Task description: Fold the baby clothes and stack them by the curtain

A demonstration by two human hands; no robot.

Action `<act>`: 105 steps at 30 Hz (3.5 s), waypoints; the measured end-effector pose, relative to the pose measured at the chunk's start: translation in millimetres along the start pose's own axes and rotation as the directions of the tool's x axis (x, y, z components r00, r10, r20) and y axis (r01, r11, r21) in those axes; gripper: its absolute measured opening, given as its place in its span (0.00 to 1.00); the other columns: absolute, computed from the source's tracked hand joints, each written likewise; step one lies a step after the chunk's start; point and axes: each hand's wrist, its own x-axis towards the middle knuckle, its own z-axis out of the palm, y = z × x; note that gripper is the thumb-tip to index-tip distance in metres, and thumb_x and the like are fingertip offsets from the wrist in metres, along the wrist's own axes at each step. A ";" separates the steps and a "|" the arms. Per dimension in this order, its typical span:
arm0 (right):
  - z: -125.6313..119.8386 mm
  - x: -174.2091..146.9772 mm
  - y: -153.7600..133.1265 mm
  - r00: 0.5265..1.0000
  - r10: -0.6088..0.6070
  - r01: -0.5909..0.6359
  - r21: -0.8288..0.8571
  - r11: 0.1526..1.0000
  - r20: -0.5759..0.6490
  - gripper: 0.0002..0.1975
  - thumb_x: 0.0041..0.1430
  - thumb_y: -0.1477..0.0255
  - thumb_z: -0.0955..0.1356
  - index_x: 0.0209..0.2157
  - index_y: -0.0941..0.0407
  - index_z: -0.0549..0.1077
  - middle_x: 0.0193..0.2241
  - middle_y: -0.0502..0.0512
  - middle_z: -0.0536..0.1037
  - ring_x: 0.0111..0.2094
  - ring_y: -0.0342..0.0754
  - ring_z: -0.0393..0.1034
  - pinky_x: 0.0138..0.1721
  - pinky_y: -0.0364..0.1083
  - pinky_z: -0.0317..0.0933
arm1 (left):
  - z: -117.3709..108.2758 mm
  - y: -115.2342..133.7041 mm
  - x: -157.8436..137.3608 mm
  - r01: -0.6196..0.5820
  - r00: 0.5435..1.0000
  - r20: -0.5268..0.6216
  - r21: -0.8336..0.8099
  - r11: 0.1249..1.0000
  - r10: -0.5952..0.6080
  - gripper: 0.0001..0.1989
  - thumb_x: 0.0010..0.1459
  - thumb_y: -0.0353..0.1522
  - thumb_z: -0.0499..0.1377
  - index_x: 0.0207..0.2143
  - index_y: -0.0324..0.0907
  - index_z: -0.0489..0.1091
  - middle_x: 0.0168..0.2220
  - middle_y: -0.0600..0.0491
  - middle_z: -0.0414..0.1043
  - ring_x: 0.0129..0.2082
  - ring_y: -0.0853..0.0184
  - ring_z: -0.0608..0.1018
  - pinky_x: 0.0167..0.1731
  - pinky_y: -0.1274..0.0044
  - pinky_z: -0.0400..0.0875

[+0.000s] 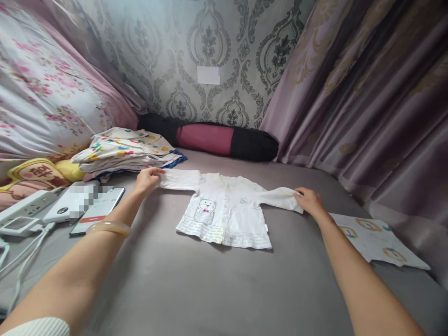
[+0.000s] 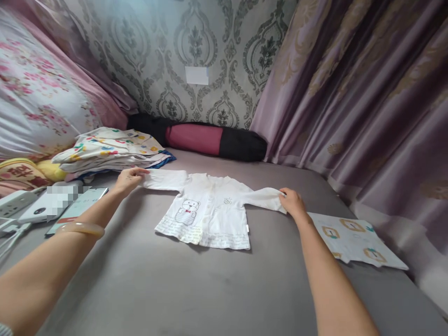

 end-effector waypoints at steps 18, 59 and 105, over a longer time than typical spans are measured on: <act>1.4 -121.3 -84.2 0.966 -0.023 0.028 -0.016 0.999 0.257 0.16 0.61 0.60 0.61 0.28 0.54 0.74 0.28 0.55 0.78 0.31 0.48 0.70 0.30 0.43 0.53 | 6.2 26.8 -78.7 -0.067 0.918 0.397 0.115 0.991 0.016 0.23 0.48 0.49 0.57 0.37 0.40 0.75 0.32 0.49 0.76 0.33 0.60 0.75 0.31 0.74 0.66; 26.8 -208.1 -177.7 0.734 -0.668 0.644 0.186 0.742 0.127 0.11 0.69 0.68 0.60 0.37 0.54 0.72 0.38 0.56 0.73 0.42 0.49 0.66 0.40 0.45 0.60 | 71.2 84.1 -195.1 -0.676 0.590 0.513 -0.108 0.729 0.623 0.14 0.62 0.41 0.55 0.32 0.41 0.72 0.31 0.49 0.71 0.33 0.64 0.72 0.32 0.75 0.63; 89.8 -54.5 -209.5 0.912 -0.286 0.298 0.003 0.955 0.294 0.34 0.68 0.61 0.50 0.67 0.68 0.45 0.69 0.63 0.41 0.69 0.53 0.32 0.66 0.52 0.27 | 105.3 90.4 -214.1 -0.756 0.619 0.600 0.280 0.592 0.506 0.29 0.68 0.42 0.39 0.67 0.39 0.50 0.68 0.46 0.46 0.68 0.55 0.48 0.64 0.56 0.48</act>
